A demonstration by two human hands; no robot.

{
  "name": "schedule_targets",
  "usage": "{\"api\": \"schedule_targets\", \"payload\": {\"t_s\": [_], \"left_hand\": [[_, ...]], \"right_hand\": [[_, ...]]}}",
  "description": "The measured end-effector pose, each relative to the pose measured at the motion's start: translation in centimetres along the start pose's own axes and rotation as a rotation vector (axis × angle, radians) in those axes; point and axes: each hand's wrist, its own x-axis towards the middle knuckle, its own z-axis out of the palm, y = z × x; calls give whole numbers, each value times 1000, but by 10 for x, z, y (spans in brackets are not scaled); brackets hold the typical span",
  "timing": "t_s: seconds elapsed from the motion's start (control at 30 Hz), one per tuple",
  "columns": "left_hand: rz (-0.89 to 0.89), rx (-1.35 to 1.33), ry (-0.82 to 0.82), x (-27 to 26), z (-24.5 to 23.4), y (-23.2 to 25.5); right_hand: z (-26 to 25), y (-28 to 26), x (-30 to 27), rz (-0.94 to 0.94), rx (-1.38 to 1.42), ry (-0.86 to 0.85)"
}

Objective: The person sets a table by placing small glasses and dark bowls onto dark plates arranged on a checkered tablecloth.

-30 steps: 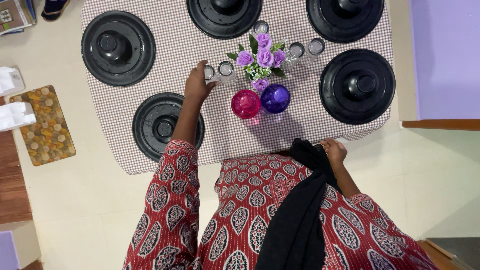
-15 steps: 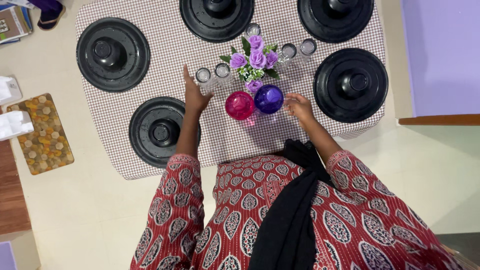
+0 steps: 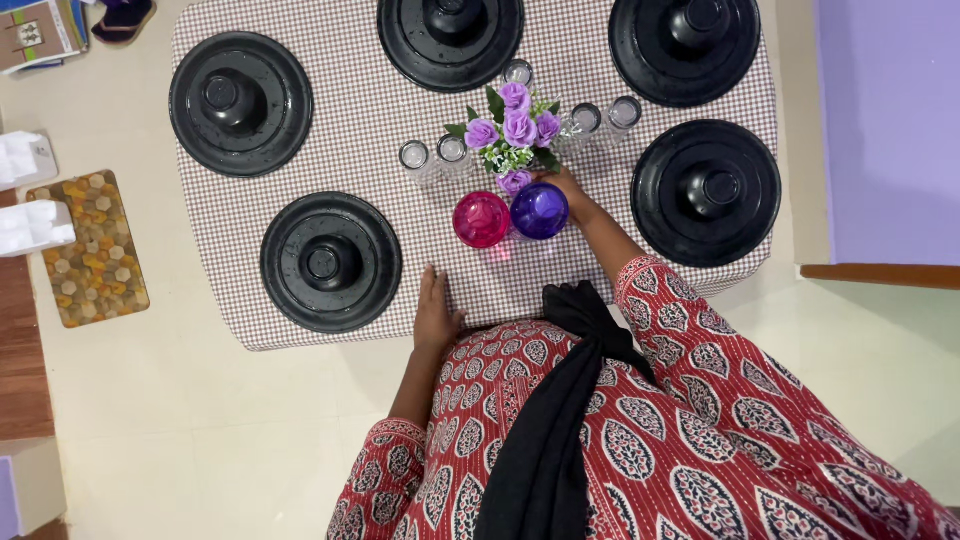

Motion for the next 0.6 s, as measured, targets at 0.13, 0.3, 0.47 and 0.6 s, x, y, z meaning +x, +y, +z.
{"api": "schedule_targets", "payload": {"t_s": [0.13, 0.3, 0.47, 0.6], "left_hand": [[8, 30, 9, 3, 4, -5], [11, -13, 39, 4, 13, -11], [23, -31, 9, 11, 16, -19], [18, 30, -99, 15, 19, -25]], "right_hand": [[7, -11, -5, 81, -399, 183], [16, -138, -24, 246, -1552, 36], [79, -233, 32, -449, -1203, 523], [107, -225, 97, -434, -1523, 322]]}}
